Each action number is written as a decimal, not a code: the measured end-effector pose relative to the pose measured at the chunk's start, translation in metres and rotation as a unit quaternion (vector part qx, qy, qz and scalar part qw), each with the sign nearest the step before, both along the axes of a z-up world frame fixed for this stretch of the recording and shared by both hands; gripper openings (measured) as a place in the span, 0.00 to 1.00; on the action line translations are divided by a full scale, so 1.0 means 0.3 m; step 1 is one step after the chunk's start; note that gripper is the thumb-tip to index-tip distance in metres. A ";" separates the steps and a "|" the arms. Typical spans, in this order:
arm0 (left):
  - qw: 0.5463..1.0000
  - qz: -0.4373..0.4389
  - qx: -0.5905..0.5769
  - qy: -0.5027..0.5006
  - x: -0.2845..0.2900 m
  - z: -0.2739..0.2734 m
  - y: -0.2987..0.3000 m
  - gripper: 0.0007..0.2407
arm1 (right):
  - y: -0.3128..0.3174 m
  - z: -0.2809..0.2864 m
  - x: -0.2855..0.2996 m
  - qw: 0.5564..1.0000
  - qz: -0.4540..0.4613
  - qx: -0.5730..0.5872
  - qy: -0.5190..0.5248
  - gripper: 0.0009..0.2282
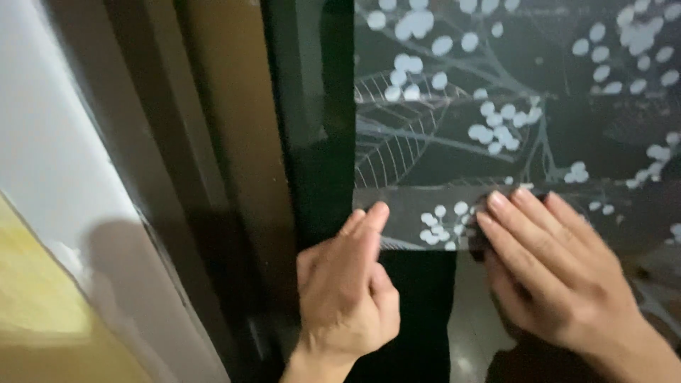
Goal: Cutting and applying decorative film to a glass door
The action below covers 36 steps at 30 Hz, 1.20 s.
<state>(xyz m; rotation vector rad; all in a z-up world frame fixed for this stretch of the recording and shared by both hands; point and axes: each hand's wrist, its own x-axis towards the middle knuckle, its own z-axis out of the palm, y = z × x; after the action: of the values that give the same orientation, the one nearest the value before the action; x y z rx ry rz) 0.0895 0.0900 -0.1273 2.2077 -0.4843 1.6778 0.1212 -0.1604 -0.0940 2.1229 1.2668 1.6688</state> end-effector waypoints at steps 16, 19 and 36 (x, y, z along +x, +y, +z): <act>0.908 -0.081 -0.123 0.393 -0.109 0.148 0.051 0.37 | -0.070 0.107 -0.022 0.997 0.053 -0.030 0.040 0.24; 0.938 -0.085 -0.089 0.325 -0.090 0.128 0.047 0.37 | -0.020 0.111 -0.024 0.999 -0.017 0.031 0.015 0.24; 0.975 -0.070 -0.151 0.144 -0.223 0.209 -0.046 0.21 | 0.111 0.254 -0.169 0.888 -0.014 0.276 0.368 0.04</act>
<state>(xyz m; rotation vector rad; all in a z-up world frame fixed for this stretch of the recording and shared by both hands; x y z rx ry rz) 0.0225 0.0763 -0.0646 2.0893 -0.2795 1.2384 0.0706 -0.1270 -0.0177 3.3147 0.9282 1.3450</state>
